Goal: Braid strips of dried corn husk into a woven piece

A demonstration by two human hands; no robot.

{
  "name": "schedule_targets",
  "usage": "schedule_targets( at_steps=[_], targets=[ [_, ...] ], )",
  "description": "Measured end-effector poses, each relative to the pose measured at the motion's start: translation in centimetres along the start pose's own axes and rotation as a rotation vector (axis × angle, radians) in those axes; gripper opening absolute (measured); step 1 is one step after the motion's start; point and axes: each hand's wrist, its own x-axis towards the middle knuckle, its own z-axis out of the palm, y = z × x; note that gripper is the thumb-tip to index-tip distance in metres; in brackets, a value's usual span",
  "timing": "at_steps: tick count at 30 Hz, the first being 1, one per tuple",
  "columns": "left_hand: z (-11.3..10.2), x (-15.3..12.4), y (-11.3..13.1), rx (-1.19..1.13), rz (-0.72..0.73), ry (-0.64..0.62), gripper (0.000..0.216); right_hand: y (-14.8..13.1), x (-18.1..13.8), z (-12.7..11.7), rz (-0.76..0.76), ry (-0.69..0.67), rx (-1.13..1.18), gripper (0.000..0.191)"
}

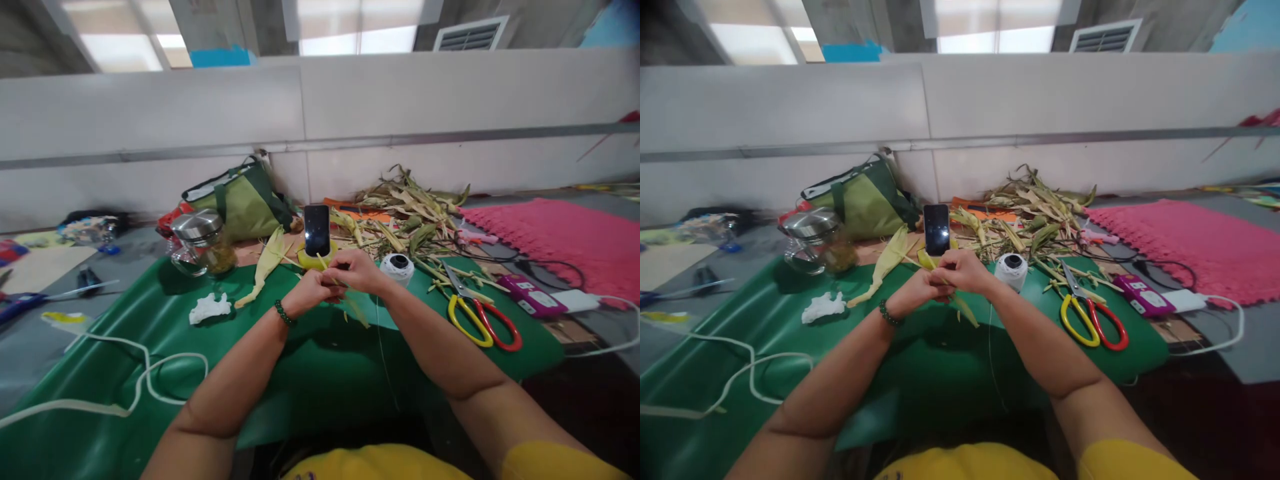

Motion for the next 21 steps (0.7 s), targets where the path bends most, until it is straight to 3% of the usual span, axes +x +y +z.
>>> schedule_targets(
  at_steps=[8, 13, 17, 21],
  targets=[
    [0.4, 0.3, -0.2, 0.074, -0.076, 0.016, 0.018, 0.9, 0.3, 1.4, 0.197, 0.066, 0.124, 0.019],
    [-0.3, -0.3, 0.9, -0.054, -0.060, 0.023, 0.041, 1.3, 0.9, -0.2, 0.202, 0.083, 0.215, 0.036],
    [-0.7, -1.0, 2.0, -0.152, -0.098, 0.050, 0.065, 1.2, 0.6, -2.5, 0.310, -0.159, 0.310, 0.044],
    [-0.7, -1.4, 2.5, -0.068, -0.063, 0.077, 0.058, 0.8, -0.1, -3.7, 0.250, -0.347, 0.282, 0.028]
  ],
)
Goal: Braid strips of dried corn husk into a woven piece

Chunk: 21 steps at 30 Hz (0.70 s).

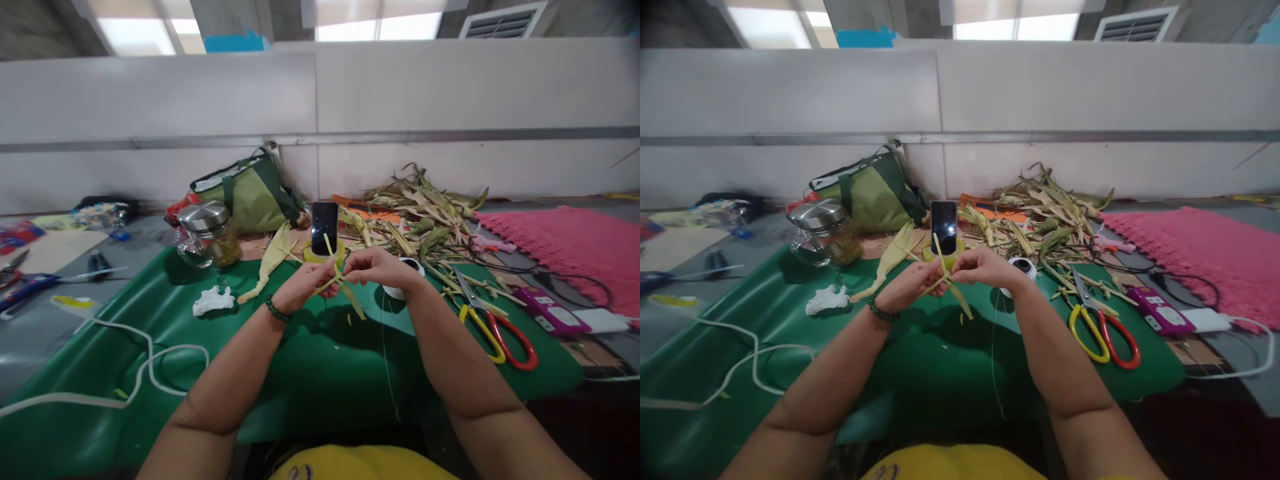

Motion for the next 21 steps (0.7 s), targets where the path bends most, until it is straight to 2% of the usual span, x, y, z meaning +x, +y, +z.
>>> schedule_targets(
  at_steps=[4, 7, 10, 12, 14, 17, 18, 19, 21],
  targets=[
    [0.0, -0.4, 0.2, 0.167, 0.086, 0.005, 0.033, -0.4, -0.3, 0.2, -0.082, 0.026, -0.124, 0.021],
    [-0.3, -0.5, 0.2, 0.227, 0.121, -0.003, 0.027, -0.5, -0.4, 0.3, -0.117, 0.035, -0.210, 0.020],
    [-0.7, -0.3, 0.1, 0.202, 0.086, -0.032, 0.024, -0.4, -0.3, 0.0, -0.121, 0.003, -0.238, 0.020],
    [-1.0, 0.0, 0.0, 0.100, 0.032, -0.019, 0.025, -0.3, -0.1, -0.2, -0.118, 0.024, -0.219, 0.022],
    [-1.3, 0.3, 0.0, -0.034, -0.008, 0.021, 0.027, -0.3, 0.0, -0.3, -0.154, 0.198, -0.216, 0.024],
    [-1.5, 0.7, -0.1, -0.212, 0.013, 0.131, 0.029, -0.6, -0.2, 0.5, -0.352, 0.716, -0.300, 0.028],
    [-1.4, 0.8, -0.2, -0.263, 0.041, 0.173, 0.031, -0.7, -0.3, 1.1, -0.426, 0.840, -0.348, 0.033],
    [-1.3, 0.8, -0.3, -0.314, 0.074, 0.214, 0.033, -0.8, -0.3, 1.8, -0.480, 0.883, -0.399, 0.039],
    [-0.9, 0.8, -0.4, -0.404, 0.156, 0.266, 0.038, -0.6, -0.3, 3.5, -0.459, 0.713, -0.540, 0.045]
  ],
)
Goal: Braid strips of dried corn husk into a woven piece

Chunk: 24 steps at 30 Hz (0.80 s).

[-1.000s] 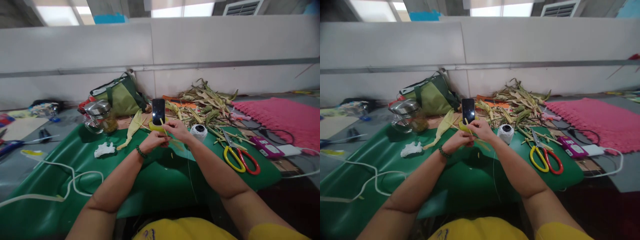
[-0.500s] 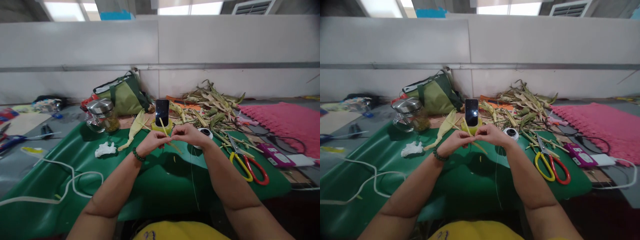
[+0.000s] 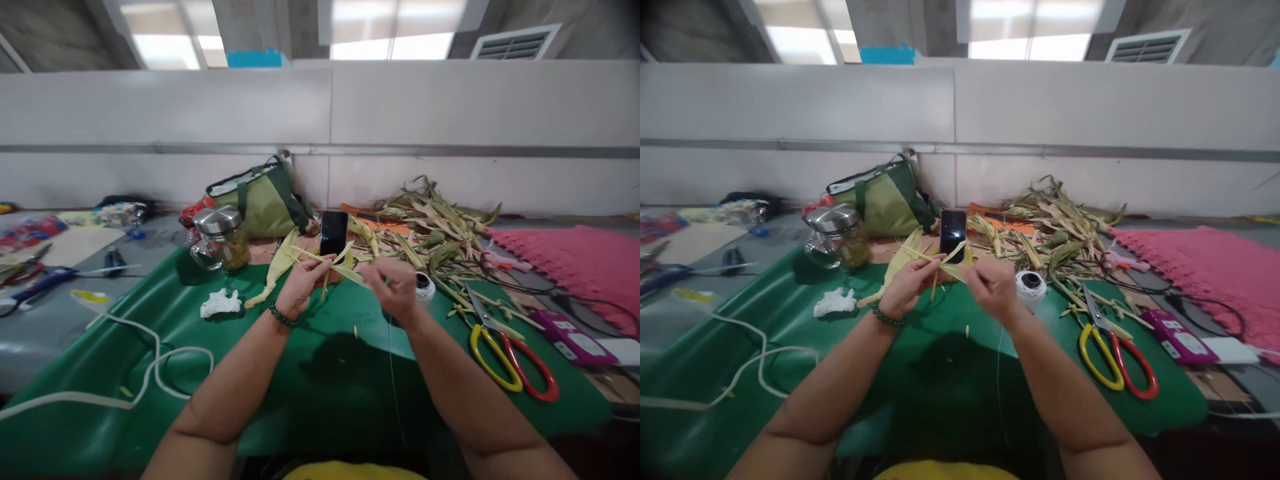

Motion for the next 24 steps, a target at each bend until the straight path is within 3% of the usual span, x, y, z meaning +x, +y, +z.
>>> schedule_targets(
  at_steps=[2, 4, 6, 11, 17, 24],
  targets=[
    [0.4, -0.2, -0.4, -0.060, 0.065, -0.021, 0.041, -0.5, -0.8, 1.4, 0.050, -0.196, -0.155, 0.037],
    [0.9, -0.5, -0.8, -0.095, 0.096, -0.036, 0.043, -0.6, -1.2, 2.7, 0.140, -0.276, -0.244, 0.025],
    [1.4, -0.6, -1.0, -0.122, 0.118, -0.016, 0.042, -0.5, -1.3, 3.4, 0.179, -0.315, -0.176, 0.023],
    [2.0, -0.7, -1.4, -0.196, 0.131, 0.058, 0.040, -0.7, -1.3, 3.9, 0.195, -0.281, 0.077, 0.035],
    [1.8, -0.6, -1.4, -0.188, 0.185, 0.130, 0.038, -1.8, -2.0, 4.6, 0.246, -0.282, 0.182, 0.032],
    [1.2, -0.2, -0.9, -0.130, 0.212, 0.118, 0.039, -2.0, -2.0, 4.7, 0.264, -0.300, 0.209, 0.034]
  ],
)
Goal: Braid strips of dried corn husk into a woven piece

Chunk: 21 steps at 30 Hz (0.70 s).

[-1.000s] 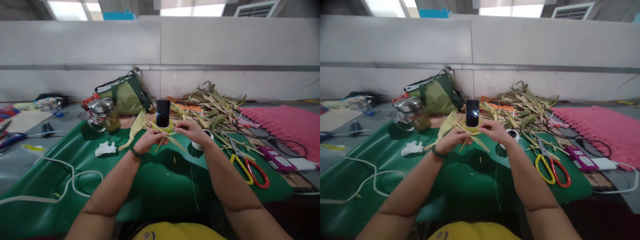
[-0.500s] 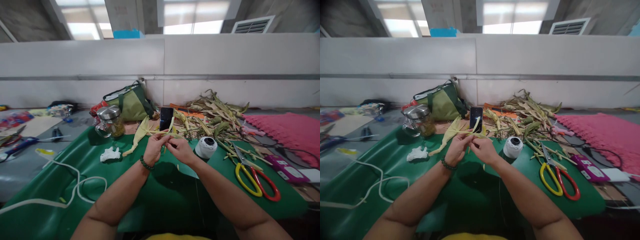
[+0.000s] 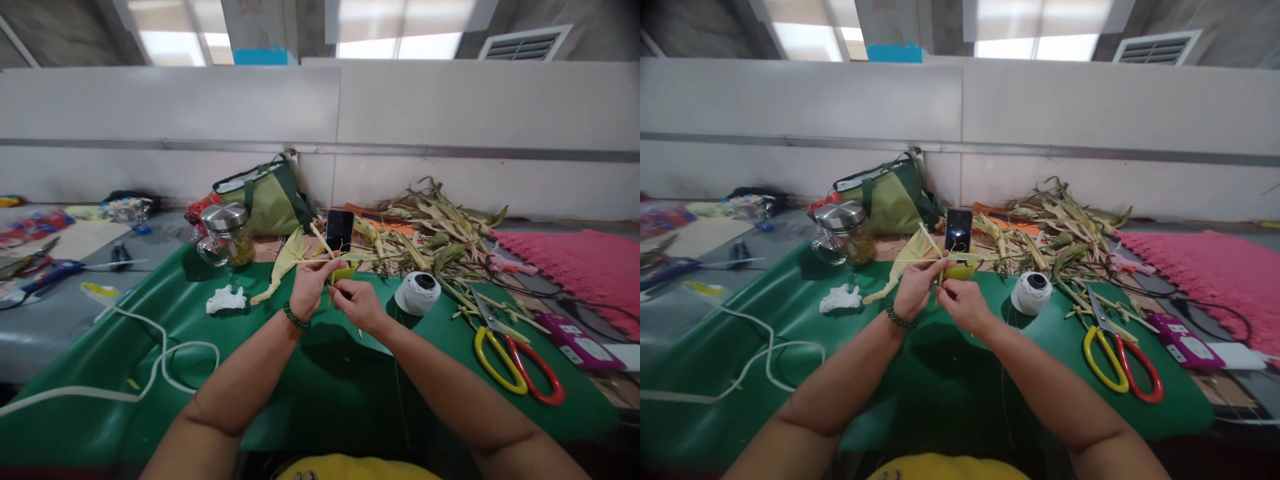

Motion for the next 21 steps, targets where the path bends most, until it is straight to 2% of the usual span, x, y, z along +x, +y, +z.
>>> schedule_targets(
  at_steps=[4, 7, 10, 14, 21],
  targets=[
    [-0.3, 0.0, 0.7, -0.020, -0.041, -0.104, 0.049, 0.5, 0.3, -0.3, 0.066, 0.012, 0.078, 0.038],
    [-0.3, -0.3, 0.9, -0.009, -0.072, -0.150, 0.051, 0.6, 0.3, -0.4, 0.058, -0.008, 0.097, 0.033],
    [-0.1, -0.7, 0.9, 0.026, -0.100, -0.168, 0.050, 0.4, 0.2, -0.4, 0.035, -0.016, 0.073, 0.026],
    [0.1, -0.9, 0.6, 0.046, -0.122, -0.191, 0.037, 0.1, 0.0, -0.3, 0.008, -0.016, 0.035, 0.028],
    [-0.4, 0.3, 0.3, 0.179, 0.073, -0.030, 0.034, -0.5, -0.3, -1.1, -0.160, -0.024, -0.247, 0.028]
  ],
)
